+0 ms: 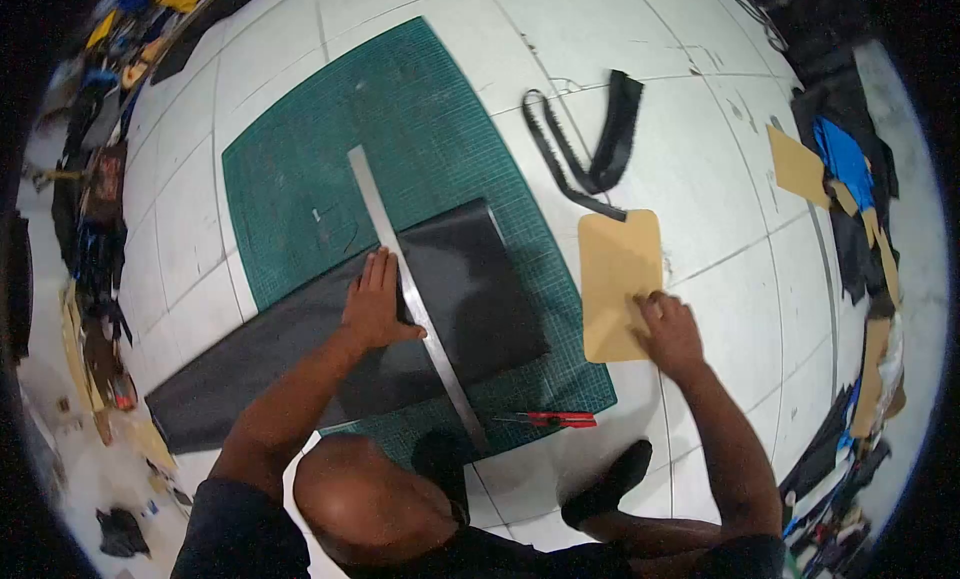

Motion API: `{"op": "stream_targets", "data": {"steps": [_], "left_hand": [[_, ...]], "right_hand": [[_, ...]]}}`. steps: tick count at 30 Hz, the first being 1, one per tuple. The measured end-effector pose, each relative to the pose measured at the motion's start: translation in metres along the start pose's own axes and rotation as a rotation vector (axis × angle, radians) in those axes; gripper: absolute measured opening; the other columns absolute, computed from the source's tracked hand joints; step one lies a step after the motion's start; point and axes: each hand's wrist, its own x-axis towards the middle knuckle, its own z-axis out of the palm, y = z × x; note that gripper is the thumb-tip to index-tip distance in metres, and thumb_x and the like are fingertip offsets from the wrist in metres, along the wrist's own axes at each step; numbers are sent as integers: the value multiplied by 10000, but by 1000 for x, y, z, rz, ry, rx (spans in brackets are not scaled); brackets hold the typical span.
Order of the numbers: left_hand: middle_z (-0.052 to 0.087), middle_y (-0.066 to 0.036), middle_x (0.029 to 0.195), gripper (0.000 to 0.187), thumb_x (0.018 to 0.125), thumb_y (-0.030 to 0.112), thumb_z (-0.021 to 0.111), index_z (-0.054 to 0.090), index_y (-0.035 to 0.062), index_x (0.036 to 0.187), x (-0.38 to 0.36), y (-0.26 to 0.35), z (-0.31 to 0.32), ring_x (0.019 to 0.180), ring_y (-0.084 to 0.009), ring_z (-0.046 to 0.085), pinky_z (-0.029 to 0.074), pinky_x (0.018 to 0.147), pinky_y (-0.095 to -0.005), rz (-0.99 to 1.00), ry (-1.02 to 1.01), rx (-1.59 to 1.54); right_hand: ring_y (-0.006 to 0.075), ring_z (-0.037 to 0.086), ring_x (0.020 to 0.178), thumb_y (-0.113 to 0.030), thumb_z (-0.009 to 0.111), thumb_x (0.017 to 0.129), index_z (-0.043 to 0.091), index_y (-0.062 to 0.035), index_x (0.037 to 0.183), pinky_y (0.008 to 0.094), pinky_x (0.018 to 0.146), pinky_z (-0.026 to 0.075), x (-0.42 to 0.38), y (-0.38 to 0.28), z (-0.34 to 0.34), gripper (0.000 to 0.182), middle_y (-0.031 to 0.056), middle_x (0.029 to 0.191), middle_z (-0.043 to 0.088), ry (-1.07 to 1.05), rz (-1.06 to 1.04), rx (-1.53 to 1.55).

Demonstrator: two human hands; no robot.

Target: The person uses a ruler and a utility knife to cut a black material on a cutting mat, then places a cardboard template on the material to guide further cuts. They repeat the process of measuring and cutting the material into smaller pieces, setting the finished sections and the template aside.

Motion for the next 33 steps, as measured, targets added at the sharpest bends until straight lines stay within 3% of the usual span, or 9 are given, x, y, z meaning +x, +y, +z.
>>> {"op": "stream_targets", "data": {"steps": [3, 7, 12, 16, 20, 24, 29, 30, 33], "left_hand": [[91, -225, 1652, 1426, 609, 640, 879, 76, -28, 1580, -2, 4, -5, 1545, -397, 92, 239, 1199, -604, 8, -24, -39], [58, -218, 1663, 1457, 601, 658, 872, 36, -13, 1587, -1, 1, 0, 1551, -394, 55, 199, 1213, -596, 1, -26, -56], [68, -207, 1664, 1427, 618, 663, 859, 62, -13, 1589, 1, 6, -2, 1548, -392, 70, 221, 1206, -594, -7, -17, -58], [101, -224, 1655, 1421, 617, 658, 861, 75, -22, 1586, 3, 3, 0, 1541, -395, 116, 239, 1204, -585, 27, 41, -28], [114, -212, 1663, 1421, 605, 667, 854, 90, -23, 1585, 0, 1, 4, 1550, -369, 112, 206, 1221, -556, 6, 22, -18], [148, -220, 1657, 1444, 595, 747, 798, 107, -52, 1580, -8, 3, 3, 1552, -370, 103, 135, 1238, -565, 4, 64, 66], [124, -238, 1650, 1483, 571, 731, 830, 73, -49, 1579, -7, -2, 2, 1547, -402, 83, 155, 1229, -588, 23, 55, 44], [124, -240, 1649, 1485, 569, 731, 833, 75, -51, 1578, 0, -5, 6, 1546, -408, 82, 165, 1226, -589, 33, 64, 26], [119, -228, 1654, 1475, 569, 701, 853, 79, -49, 1577, 0, -6, 8, 1547, -401, 84, 193, 1221, -588, 34, 72, -13]], "right_hand": [[352, 569, 1080, -300, 788, 813, 587, -98, 1288, 474, 917, 464, -48, -37, 4, 554, 168, 1189, 570, 9, -18, 221], [352, 581, 990, -329, 828, 741, 607, -88, 1149, 471, 843, 469, -96, -100, 18, 522, 139, 1051, 557, -161, -52, 311], [291, 587, 1021, -367, 782, 772, 632, -136, 1127, 440, 908, 446, -99, -137, 48, 449, 95, 1072, 565, 11, -222, 218], [276, 593, 1040, -294, 713, 846, 615, -144, 1127, 444, 908, 455, -101, -122, 101, 333, 79, 1076, 581, -101, -313, 196], [353, 611, 946, -198, 704, 864, 601, -97, 1094, 470, 822, 513, -96, -124, 84, 271, 125, 1014, 581, -112, -216, 441], [423, 630, 930, -179, 687, 903, 546, -77, 1155, 501, 794, 528, -98, -130, 58, 307, 179, 1016, 605, -166, -20, 661], [509, 654, 931, -176, 639, 947, 466, -41, 1219, 557, 788, 520, -47, -190, 23, 349, 273, 1018, 658, -46, 230, 845], [530, 654, 933, -157, 615, 945, 433, -22, 1243, 580, 783, 519, -30, -201, 25, 375, 314, 951, 665, 16, 183, 805], [514, 660, 926, -168, 596, 942, 379, -32, 1277, 582, 764, 518, 30, -242, 43, 421, 301, 975, 671, 24, 149, 756]]}}
